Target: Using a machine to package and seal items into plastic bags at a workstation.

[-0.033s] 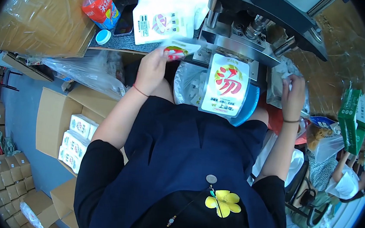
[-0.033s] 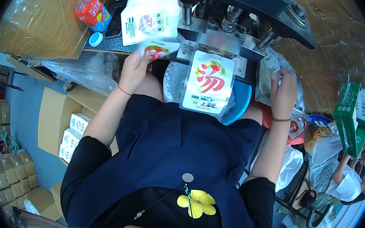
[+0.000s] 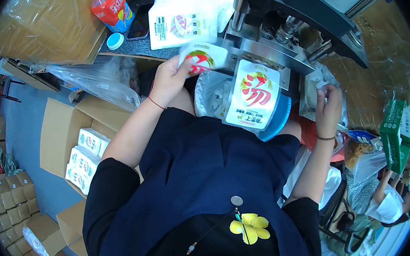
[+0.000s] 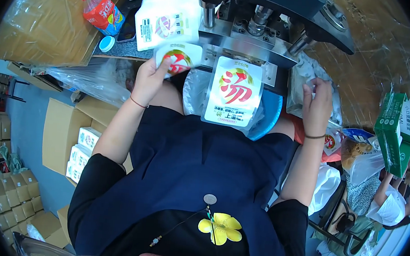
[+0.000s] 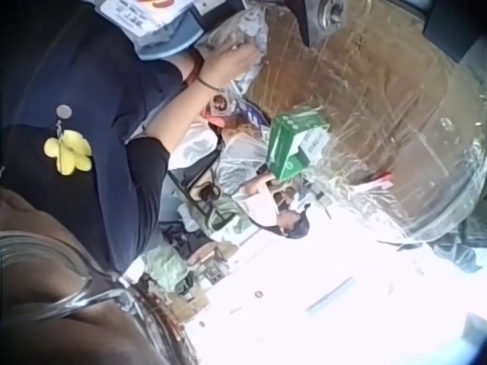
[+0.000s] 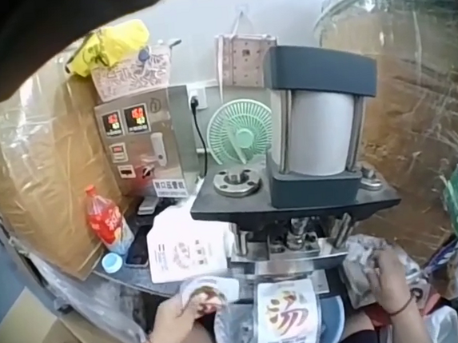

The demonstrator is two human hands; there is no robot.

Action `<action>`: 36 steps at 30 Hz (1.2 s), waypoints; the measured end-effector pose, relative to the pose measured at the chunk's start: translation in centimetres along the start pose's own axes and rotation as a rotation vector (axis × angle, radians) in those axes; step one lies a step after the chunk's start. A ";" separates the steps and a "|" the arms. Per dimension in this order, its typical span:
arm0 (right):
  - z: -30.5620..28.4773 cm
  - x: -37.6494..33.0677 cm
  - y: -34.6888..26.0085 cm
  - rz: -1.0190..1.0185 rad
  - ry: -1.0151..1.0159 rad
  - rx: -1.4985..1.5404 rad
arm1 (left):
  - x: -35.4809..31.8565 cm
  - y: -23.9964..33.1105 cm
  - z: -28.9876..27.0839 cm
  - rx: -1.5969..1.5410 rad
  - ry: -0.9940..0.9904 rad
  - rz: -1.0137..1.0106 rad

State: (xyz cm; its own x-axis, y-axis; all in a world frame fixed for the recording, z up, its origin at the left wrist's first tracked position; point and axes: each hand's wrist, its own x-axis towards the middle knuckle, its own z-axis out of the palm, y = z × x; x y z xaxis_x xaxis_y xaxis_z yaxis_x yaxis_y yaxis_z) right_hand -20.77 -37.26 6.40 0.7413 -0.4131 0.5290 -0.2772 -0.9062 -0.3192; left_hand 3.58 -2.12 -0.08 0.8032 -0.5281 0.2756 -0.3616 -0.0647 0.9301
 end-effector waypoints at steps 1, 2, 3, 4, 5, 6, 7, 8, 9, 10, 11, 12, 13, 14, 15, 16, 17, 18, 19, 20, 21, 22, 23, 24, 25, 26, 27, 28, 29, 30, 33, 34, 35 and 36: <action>-0.1 -0.2 -1.3 0.025 -0.043 0.108 | -0.4 1.2 0.5 -0.111 -0.078 -0.089; -0.2 -0.6 -3.1 0.053 -0.085 0.214 | -0.7 2.1 0.9 -0.077 -0.182 -0.081; 0.1 -0.7 -4.6 0.000 -0.137 0.301 | -1.0 3.2 1.8 -0.078 -0.241 -0.112; 0.3 -0.8 -5.9 0.018 -0.206 0.432 | -1.3 4.4 2.9 -0.079 -0.302 -0.142; 0.5 -0.9 -7.0 0.036 -0.273 0.566 | -1.6 5.4 3.7 0.012 -0.335 -0.159; 0.5 -0.5 -8.1 0.010 -0.245 0.664 | -1.9 5.6 4.6 0.015 -0.383 -0.152; 0.2 0.1 -9.3 -0.017 -0.216 0.761 | -2.1 5.9 5.5 0.017 -0.432 -0.144; -0.5 0.8 -10.7 -0.017 -0.221 0.807 | -2.3 6.0 6.5 -0.009 -0.456 -0.140; -0.8 1.6 -11.0 -0.145 -0.245 0.675 | -2.6 6.4 7.2 -0.096 -0.486 -0.167; -0.9 2.1 -11.0 -0.271 -0.271 0.541 | -3.1 6.7 7.8 -0.184 -0.514 -0.195; -0.8 2.3 -10.7 -0.271 -0.301 0.537 | -3.5 6.7 8.3 -0.305 -0.558 -0.295; -1.1 2.4 -10.2 -0.272 -0.300 0.535 | -4.0 6.6 8.9 -0.363 -0.574 -0.342; -1.7 2.5 -9.5 -0.304 -0.380 0.470 | -4.4 6.5 9.4 -0.422 -0.588 -0.390; -2.2 2.6 -8.9 -0.338 -0.464 0.403 | -4.4 7.0 9.6 -0.483 -0.663 -0.430; -2.9 2.1 -8.9 -0.301 -0.526 0.401 | -4.5 8.0 9.8 -0.551 -0.704 -0.498; -2.9 2.0 -8.6 -0.303 -0.535 0.400 | -4.6 8.7 10.1 -0.617 -0.743 -0.566; -2.9 1.9 -8.2 -0.246 -0.560 0.474 | -4.7 8.4 10.6 -0.732 -0.760 -0.613; -2.8 1.9 -7.8 -0.189 -0.585 0.548 | -4.9 8.1 10.7 -0.734 -0.757 -0.613; -2.7 1.8 -7.0 -0.192 -0.586 0.549 | -5.0 8.0 10.8 -0.770 -0.768 -0.628; -2.4 2.1 -5.9 -0.212 -0.420 0.287 | -4.9 7.8 10.9 -0.804 -0.772 -0.641; -2.2 2.2 -4.6 -0.225 -0.249 0.024 | -4.7 6.6 10.9 -0.794 -0.777 -0.638; -2.0 2.4 -2.7 -0.103 -0.315 -0.137 | -4.2 5.6 11.1 -0.757 -0.752 -0.630; -1.5 2.2 -0.8 0.021 -0.379 -0.294 | -3.4 4.9 11.0 -0.715 -0.725 -0.623; -1.3 1.9 0.3 0.039 -0.458 -0.310 | -2.4 4.7 10.7 -0.755 -0.673 -0.680; -0.8 1.7 1.0 0.035 -0.455 -0.306 | -1.4 4.7 10.5 -0.785 -0.631 -0.694; -0.1 1.8 1.5 0.047 -0.461 -0.284 | -0.3 5.0 10.2 -0.814 -0.587 -0.706; 0.5 1.9 2.0 0.058 -0.467 -0.261 | 0.7 4.8 9.9 -0.849 -0.598 -0.716; 0.9 1.7 2.4 0.051 -0.462 -0.256 | 1.1 4.9 9.7 -0.845 -0.591 -0.711; 1.3 1.6 2.7 0.035 -0.451 -0.213 | 1.4 5.1 9.6 -0.837 -0.583 -0.732; 1.7 1.4 2.9 0.019 -0.440 -0.171 | 1.7 5.3 9.6 -0.830 -0.574 -0.754; 2.4 0.7 3.2 0.110 -0.319 -0.180 | 2.3 5.1 8.4 -0.472 -0.396 -0.573; 2.3 0.5 3.3 0.108 -0.317 -0.176 | 2.9 5.1 7.4 -0.113 -0.212 -0.415; 2.1 0.3 3.0 0.076 -0.249 -0.093 | 3.9 4.2 5.8 0.115 0.005 -0.147; 1.6 0.1 2.7 0.046 -0.183 -0.013 | 5.2 2.8 3.8 0.338 0.219 0.124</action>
State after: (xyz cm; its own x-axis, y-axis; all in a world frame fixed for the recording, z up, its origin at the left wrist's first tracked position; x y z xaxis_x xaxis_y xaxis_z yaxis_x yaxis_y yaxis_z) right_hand -20.45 -39.55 4.30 0.8261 -0.4315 0.3623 -0.3198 -0.8885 -0.3292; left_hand 4.94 -8.29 3.04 0.8121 -0.3590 0.4600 -0.5679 -0.3051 0.7645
